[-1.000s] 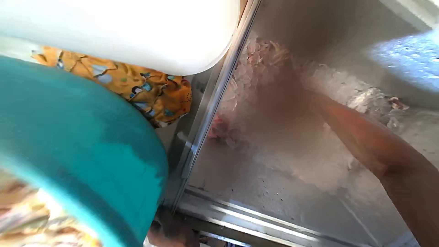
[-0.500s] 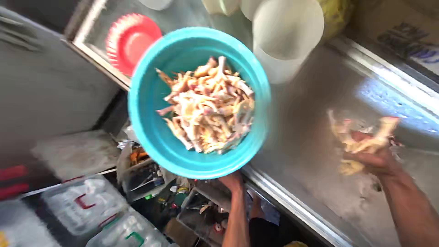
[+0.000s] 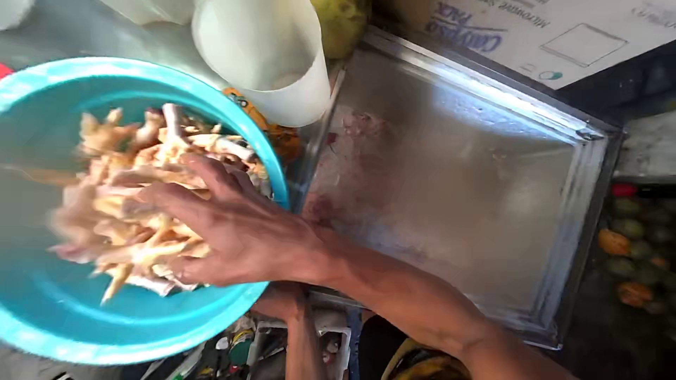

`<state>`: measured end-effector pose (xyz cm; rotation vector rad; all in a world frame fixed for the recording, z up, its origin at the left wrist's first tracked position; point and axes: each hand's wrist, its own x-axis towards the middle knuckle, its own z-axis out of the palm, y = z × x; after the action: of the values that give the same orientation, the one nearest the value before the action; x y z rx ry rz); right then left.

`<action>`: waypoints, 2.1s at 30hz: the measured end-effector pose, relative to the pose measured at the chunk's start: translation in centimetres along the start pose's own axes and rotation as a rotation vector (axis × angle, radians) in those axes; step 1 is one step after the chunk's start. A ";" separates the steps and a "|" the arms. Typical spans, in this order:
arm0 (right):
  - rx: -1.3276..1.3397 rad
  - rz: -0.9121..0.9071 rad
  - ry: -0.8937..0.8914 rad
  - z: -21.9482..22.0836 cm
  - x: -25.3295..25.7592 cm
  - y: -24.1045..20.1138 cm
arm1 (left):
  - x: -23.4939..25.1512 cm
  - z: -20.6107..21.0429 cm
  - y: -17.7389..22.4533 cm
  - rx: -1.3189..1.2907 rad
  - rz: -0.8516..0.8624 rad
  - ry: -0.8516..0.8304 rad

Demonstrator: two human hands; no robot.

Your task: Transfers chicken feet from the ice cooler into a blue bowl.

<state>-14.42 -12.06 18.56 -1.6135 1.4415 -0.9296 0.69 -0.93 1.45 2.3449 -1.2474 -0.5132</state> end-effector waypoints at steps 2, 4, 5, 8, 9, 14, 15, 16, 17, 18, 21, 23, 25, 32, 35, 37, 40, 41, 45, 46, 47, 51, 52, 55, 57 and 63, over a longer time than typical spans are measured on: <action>0.338 -0.243 0.173 -2.8 -2.7 3.7 | -0.2 0.0 -0.2 0.079 0.020 -0.033; 0.485 -0.284 0.283 -6.3 -5.6 9.6 | -0.5 0.0 0.2 0.080 0.012 -0.034; 0.421 -0.181 0.317 -8.0 -7.2 13.6 | -0.7 0.1 0.3 0.076 0.014 -0.030; 0.068 0.326 0.211 -11.1 -9.6 29.7 | -1.2 0.1 2.2 0.012 -0.075 -0.059; 0.003 0.455 0.130 -11.2 -9.6 34.9 | -1.2 0.2 2.5 -0.014 -0.103 -0.062; -0.303 0.856 -0.364 -10.1 -4.1 44.9 | -0.6 1.3 1.4 -0.086 -0.089 -0.003; -0.348 0.893 -0.434 -9.5 -3.4 45.9 | -0.1 1.9 1.4 -0.189 -0.124 0.055; -0.384 0.907 -0.480 -8.7 -3.3 46.8 | 0.2 2.1 1.4 -0.246 -0.144 0.090; -0.407 0.913 -0.531 -8.0 -3.7 47.6 | 0.4 2.2 1.0 -0.257 -0.139 0.104; -0.409 0.906 -0.579 -7.5 -3.8 48.3 | 0.6 2.4 0.9 -0.237 -0.133 0.116; -0.388 0.870 -0.681 -6.8 -5.1 48.9 | 0.6 2.3 1.1 -0.176 -0.143 0.120; -0.344 0.851 -0.690 -7.1 -6.2 48.1 | 0.5 2.6 1.4 -0.172 -0.146 0.135; -0.383 0.875 -0.799 -7.6 -6.0 47.4 | 0.6 2.6 1.2 -0.179 -0.130 0.143; -0.511 0.800 -0.616 -3.0 -10.5 53.0 | 0.9 1.7 -1.6 -0.139 -0.043 0.106; -0.436 0.969 -0.735 -4.1 -7.5 49.2 | 0.8 2.0 -0.3 -0.180 -0.112 0.125; -0.446 0.966 -0.691 -4.0 -7.5 48.6 | 0.7 2.1 0.3 -0.156 -0.135 0.128; -0.486 0.942 -0.701 -4.2 -7.3 48.8 | 0.4 2.1 0.8 -0.102 -0.166 0.098; -0.495 0.971 -0.795 -4.6 -6.7 48.4 | 0.4 2.2 0.8 -0.100 -0.165 0.103; -0.539 0.896 -0.671 -4.3 -8.8 47.1 | 0.5 2.2 0.9 -0.100 -0.154 0.119; -0.543 0.942 -0.794 -5.1 -8.0 45.5 | 0.4 2.3 1.1 -0.087 -0.162 0.113; -0.569 0.941 -0.844 -5.2 -8.3 44.9 | 0.1 2.2 1.6 -0.064 -0.176 0.098; -0.693 0.727 -0.640 -3.5 -13.9 45.9 | -1.0 1.5 4.1 0.000 -0.141 -0.008; -0.708 0.706 -0.586 -3.8 -14.2 45.6 | -1.2 1.3 4.2 -0.008 -0.127 -0.024; -0.622 0.784 -0.464 -5.4 -14.6 42.9 | -1.4 0.5 4.3 -0.010 -0.130 -0.056; -0.534 0.779 -0.278 -6.2 -16.0 42.2 | -1.4 0.1 3.6 0.047 -0.109 -0.071; -0.215 0.631 0.307 -11.1 -17.1 29.7 | -1.1 -0.2 0.5 0.229 -0.073 -0.152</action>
<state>-38.98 2.19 -3.71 -1.0570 2.1536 -0.6777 -0.14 -0.25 1.99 2.5917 -1.3555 -0.6106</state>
